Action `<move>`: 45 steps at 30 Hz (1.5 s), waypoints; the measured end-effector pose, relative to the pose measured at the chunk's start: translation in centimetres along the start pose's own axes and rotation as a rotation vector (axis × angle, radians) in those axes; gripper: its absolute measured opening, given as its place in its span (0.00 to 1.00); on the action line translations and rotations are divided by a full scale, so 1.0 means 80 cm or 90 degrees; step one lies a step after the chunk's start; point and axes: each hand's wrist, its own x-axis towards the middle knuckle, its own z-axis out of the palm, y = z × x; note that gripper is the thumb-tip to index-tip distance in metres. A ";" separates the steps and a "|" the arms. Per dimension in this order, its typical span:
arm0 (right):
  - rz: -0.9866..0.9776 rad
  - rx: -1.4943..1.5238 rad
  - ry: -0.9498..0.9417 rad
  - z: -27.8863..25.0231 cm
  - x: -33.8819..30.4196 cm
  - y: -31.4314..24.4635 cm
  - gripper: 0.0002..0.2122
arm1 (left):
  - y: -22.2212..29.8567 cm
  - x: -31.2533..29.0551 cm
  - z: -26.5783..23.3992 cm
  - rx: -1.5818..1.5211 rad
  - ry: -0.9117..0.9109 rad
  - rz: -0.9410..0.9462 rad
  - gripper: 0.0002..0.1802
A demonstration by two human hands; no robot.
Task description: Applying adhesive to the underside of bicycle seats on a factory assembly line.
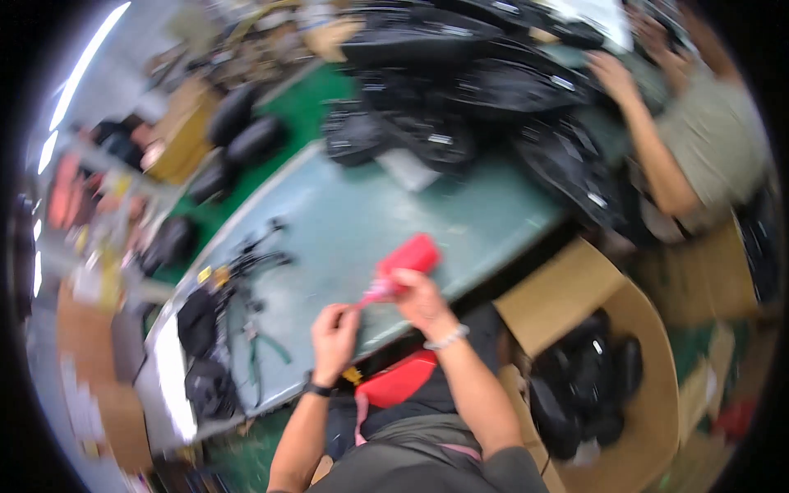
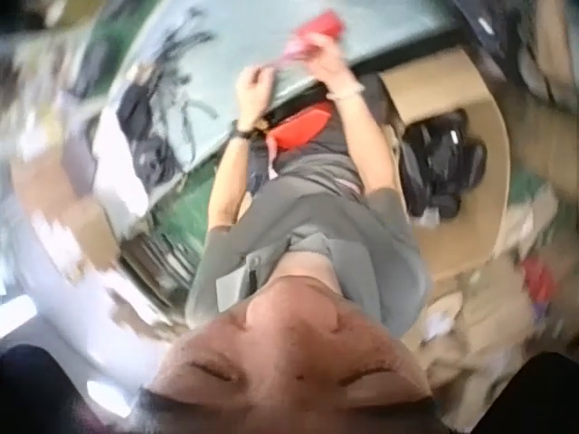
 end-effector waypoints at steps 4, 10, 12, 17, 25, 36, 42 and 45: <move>-0.056 -0.030 0.062 0.008 -0.024 -0.013 0.14 | 0.004 -0.013 0.015 -0.025 0.024 0.104 0.06; -0.019 -0.002 -0.069 -0.011 -0.009 0.001 0.19 | 0.011 -0.014 -0.006 0.025 0.009 0.059 0.05; -0.060 -0.010 -0.003 -0.013 -0.008 0.007 0.20 | 0.014 -0.013 -0.008 0.040 0.014 0.075 0.05; -0.053 -0.029 -0.074 -0.014 -0.009 0.001 0.21 | 0.010 -0.002 -0.007 0.046 0.001 0.105 0.06; 0.026 0.036 -0.020 0.041 0.002 0.018 0.20 | 0.012 -0.003 -0.015 0.029 -0.016 0.093 0.06; 0.024 0.095 -0.029 0.083 0.026 0.016 0.17 | 0.067 0.023 -0.047 -1.003 0.010 -0.338 0.41; -0.098 0.156 0.017 0.038 0.009 -0.047 0.18 | 0.045 0.101 -0.090 0.012 0.105 -0.077 0.25; -0.125 0.005 -0.107 0.066 -0.007 -0.060 0.20 | 0.114 0.191 -0.039 -0.294 -0.058 -0.087 0.35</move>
